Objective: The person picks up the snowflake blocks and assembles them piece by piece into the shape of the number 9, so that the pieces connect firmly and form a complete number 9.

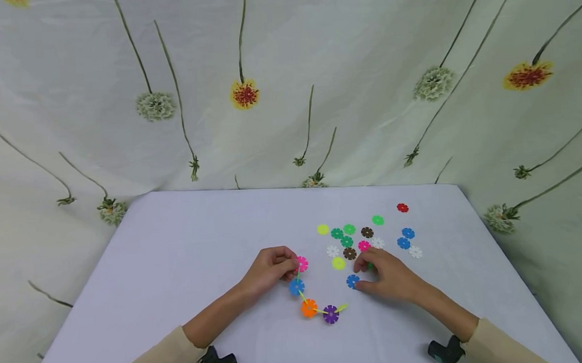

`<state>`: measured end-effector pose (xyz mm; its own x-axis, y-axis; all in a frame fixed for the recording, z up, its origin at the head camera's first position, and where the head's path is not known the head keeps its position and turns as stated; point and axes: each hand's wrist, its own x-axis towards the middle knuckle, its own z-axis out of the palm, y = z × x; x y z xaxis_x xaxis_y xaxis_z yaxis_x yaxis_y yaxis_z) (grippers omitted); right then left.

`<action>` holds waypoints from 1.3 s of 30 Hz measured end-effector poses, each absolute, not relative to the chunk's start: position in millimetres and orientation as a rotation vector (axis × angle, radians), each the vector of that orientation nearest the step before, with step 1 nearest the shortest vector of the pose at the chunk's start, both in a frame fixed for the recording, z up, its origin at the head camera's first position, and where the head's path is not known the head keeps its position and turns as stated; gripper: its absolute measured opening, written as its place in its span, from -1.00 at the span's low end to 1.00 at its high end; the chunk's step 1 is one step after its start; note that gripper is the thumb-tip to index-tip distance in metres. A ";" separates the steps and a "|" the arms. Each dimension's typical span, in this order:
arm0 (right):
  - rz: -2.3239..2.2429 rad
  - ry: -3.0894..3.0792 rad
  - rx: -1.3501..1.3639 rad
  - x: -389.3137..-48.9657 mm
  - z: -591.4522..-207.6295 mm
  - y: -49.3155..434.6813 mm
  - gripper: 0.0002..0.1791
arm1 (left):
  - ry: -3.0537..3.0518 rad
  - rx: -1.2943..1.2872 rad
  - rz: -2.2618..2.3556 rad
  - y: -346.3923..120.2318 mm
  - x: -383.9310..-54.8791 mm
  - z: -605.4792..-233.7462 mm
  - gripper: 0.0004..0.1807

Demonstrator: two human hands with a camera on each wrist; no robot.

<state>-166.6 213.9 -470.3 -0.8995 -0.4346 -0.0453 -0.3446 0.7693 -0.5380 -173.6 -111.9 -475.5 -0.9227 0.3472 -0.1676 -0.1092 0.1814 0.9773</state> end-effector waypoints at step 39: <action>-1.664 2.401 -0.709 -182.5 -475.6 148.4 -0.85 | 2.126 0.241 1.756 -111.6 -168.2 -469.6 -0.77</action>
